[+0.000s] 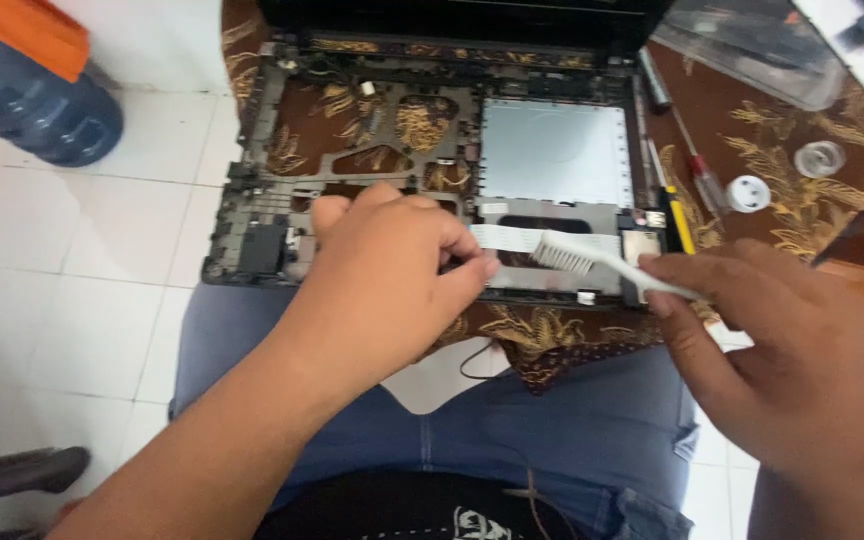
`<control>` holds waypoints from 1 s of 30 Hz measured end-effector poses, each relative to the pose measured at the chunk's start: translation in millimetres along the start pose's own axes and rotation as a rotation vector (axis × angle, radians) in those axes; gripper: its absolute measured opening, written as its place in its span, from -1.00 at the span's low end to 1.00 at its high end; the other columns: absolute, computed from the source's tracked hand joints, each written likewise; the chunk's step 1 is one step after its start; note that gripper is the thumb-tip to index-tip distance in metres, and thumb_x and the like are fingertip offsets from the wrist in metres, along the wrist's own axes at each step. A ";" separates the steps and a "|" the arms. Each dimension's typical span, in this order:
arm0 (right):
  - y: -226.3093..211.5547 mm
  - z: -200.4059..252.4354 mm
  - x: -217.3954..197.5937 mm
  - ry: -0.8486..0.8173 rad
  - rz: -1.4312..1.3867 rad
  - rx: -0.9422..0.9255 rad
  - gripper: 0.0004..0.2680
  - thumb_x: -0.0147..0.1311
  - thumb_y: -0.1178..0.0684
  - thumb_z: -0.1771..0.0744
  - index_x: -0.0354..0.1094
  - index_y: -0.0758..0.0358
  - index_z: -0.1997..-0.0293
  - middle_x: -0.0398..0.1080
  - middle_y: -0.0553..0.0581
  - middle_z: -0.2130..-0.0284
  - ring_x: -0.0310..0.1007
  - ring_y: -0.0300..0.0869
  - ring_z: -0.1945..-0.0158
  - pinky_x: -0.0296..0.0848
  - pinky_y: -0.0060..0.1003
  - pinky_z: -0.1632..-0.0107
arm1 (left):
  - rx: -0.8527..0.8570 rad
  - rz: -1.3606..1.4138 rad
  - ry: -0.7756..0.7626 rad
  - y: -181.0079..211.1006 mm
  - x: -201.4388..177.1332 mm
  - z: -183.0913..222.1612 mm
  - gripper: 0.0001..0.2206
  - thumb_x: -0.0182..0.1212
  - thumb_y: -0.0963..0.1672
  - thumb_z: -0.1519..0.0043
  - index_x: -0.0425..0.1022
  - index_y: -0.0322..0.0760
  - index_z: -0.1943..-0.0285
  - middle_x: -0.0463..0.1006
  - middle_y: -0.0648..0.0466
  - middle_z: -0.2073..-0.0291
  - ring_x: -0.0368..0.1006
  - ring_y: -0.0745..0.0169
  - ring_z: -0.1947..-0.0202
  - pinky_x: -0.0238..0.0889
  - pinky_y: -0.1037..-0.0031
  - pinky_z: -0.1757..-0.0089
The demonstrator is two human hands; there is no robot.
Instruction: Cleaning a laptop chassis with a toothbrush and disassembling internal components using a screwdriver.
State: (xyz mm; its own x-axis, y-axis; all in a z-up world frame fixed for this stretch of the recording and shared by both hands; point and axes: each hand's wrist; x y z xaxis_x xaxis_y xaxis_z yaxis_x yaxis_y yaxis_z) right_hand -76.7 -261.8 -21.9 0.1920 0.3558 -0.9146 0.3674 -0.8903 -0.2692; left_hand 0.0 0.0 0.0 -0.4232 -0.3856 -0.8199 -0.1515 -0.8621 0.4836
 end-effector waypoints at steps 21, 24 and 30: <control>33.3 9.1 -18.7 0.019 -0.132 0.055 -0.85 0.26 0.11 -0.31 0.55 0.22 0.05 0.40 0.05 0.50 0.24 -0.21 0.48 0.19 -0.36 0.46 | 0.018 -0.080 0.107 1.6 11.0 1.2 -0.74 0.11 0.10 -0.28 0.72 0.22 0.27 0.60 0.39 0.40 0.29 0.19 0.04 -0.15 0.17 0.06; 36.8 8.5 -13.1 0.016 -0.193 0.170 -0.87 0.32 0.15 -0.27 0.52 0.31 0.17 0.54 0.11 0.34 0.39 -0.23 0.40 0.28 -0.37 0.38 | 0.131 -0.092 0.210 -10.4 23.7 0.5 -0.75 0.12 0.08 -0.29 0.71 0.16 0.27 0.58 0.38 0.45 0.31 0.14 0.08 -0.16 0.12 0.11; 25.5 -1.9 7.7 0.031 -0.331 0.073 -0.94 0.25 0.14 -0.28 0.51 0.25 0.25 0.45 0.02 0.49 0.33 -0.26 0.51 0.22 -0.39 0.42 | -0.050 -0.015 0.052 0.3 11.9 -1.5 -0.74 0.16 0.12 -0.24 0.70 0.20 0.39 0.59 0.41 0.42 0.31 0.31 0.06 -0.16 0.25 0.03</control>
State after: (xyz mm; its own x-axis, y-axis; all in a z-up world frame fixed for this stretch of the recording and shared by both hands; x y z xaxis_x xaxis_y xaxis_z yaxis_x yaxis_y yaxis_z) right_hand -64.1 -281.3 -35.2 0.1009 0.6364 -0.7648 0.3481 -0.7427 -0.5721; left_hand -3.8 -5.4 -10.1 -0.3742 -0.3875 -0.8425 -0.1127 -0.8828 0.4561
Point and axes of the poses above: each hand's wrist, its own z-axis away from the middle knuckle, its own x-axis out of the palm, y = z × x
